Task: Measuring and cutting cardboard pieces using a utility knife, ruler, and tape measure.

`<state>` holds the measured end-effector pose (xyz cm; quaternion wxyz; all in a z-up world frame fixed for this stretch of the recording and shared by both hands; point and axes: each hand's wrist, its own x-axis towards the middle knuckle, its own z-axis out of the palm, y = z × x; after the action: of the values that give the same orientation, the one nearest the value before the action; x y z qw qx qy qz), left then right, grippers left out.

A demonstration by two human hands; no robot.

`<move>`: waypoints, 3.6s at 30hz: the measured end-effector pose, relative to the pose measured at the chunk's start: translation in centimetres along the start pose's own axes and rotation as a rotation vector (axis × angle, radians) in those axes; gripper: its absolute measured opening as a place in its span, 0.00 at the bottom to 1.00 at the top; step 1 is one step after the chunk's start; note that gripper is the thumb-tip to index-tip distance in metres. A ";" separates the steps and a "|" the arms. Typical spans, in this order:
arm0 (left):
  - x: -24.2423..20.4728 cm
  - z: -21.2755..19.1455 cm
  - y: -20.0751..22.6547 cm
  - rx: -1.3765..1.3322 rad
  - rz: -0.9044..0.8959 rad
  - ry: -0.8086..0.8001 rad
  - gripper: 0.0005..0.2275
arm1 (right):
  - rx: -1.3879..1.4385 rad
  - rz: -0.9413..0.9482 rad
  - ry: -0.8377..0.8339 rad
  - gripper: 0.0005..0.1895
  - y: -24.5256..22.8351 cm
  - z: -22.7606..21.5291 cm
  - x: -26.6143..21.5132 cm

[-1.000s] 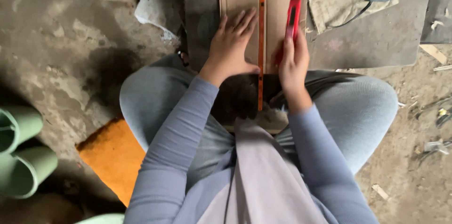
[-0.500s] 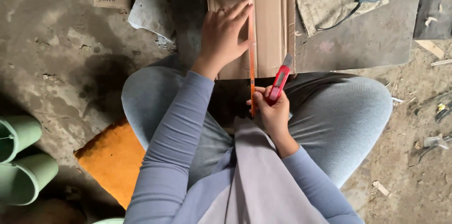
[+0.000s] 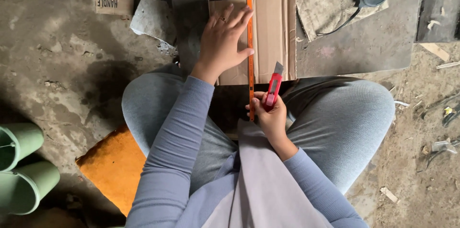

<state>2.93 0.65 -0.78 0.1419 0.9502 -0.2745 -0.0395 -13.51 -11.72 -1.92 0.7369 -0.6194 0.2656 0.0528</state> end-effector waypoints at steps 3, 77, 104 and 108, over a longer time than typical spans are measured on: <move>0.0 0.2 -0.1 -0.016 0.008 0.000 0.33 | -0.013 0.000 0.007 0.06 -0.2 0.0 0.0; 0.4 -1.5 1.1 -0.013 -0.078 -0.339 0.54 | 0.072 -0.091 0.012 0.08 1.7 -0.2 0.6; 0.2 -1.4 1.2 -0.025 -0.076 -0.330 0.53 | -0.013 -0.130 0.040 0.06 0.6 -0.1 0.1; 0.3 -1.5 1.1 -0.031 -0.070 -0.319 0.54 | -0.021 -0.130 0.050 0.06 0.1 0.1 0.0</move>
<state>2.84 -0.06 0.94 0.1100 0.9386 -0.2596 -0.1990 -13.52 -11.57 -1.98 0.7253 -0.6443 0.2426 -0.0081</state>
